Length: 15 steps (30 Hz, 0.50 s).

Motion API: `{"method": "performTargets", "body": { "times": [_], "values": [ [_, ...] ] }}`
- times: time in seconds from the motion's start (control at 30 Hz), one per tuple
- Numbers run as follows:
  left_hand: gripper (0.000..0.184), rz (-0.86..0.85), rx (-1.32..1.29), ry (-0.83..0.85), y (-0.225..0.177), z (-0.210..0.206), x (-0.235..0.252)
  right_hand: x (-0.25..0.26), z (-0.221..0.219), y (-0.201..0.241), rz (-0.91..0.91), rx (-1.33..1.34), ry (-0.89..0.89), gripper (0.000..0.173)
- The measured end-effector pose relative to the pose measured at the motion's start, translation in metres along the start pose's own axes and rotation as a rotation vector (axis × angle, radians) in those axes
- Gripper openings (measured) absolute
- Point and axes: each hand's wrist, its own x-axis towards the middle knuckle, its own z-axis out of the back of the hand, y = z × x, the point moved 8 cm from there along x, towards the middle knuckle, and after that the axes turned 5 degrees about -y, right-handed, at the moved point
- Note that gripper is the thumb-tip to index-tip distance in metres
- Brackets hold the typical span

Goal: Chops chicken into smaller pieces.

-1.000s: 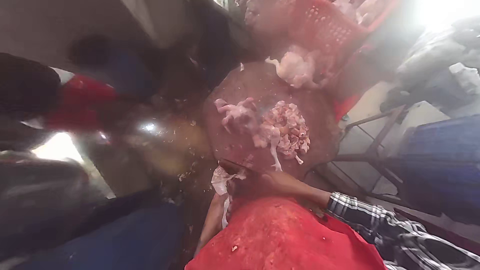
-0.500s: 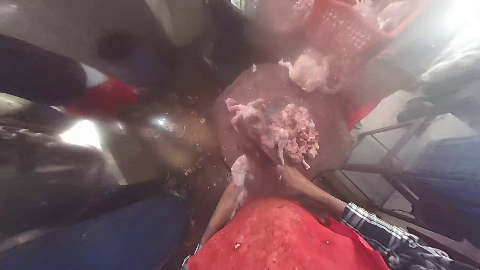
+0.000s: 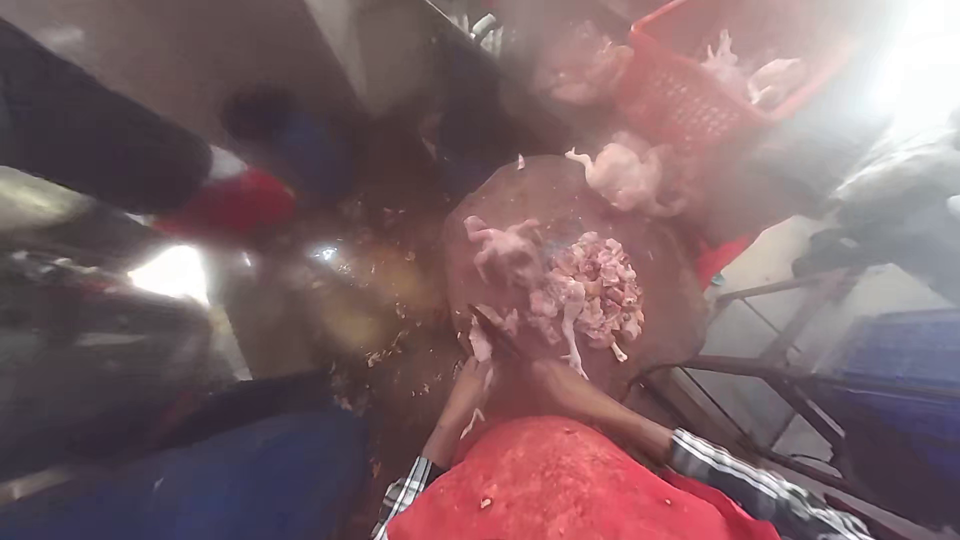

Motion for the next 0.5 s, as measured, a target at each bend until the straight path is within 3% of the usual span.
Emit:
{"method": "performTargets", "body": {
  "times": [0.07,0.13,0.23,0.27,0.4,0.5],
  "values": [
    [0.044,-0.017,0.300,-0.013,0.004,0.016,-0.019,-0.013,0.018,0.029,0.022,0.012,-0.016,0.063],
    [0.047,-0.007,0.546,0.015,0.013,0.027,-0.035,-0.026,0.040,0.067,0.192,0.120,-0.132,0.067],
    [0.048,0.006,0.707,0.103,0.028,0.033,-0.051,-0.026,0.044,0.087,0.418,0.354,-0.317,0.078],
    [0.049,0.007,0.721,0.123,0.032,0.034,-0.052,-0.019,0.035,0.074,0.402,0.327,-0.323,0.077],
    [0.051,0.003,0.757,0.141,0.034,0.033,-0.047,0.009,0.014,0.007,-0.015,0.051,-0.005,0.063],
    [0.053,-0.009,0.777,0.134,0.034,0.030,-0.045,-0.017,0.037,0.064,0.143,0.167,-0.069,0.064]
  ]
}}
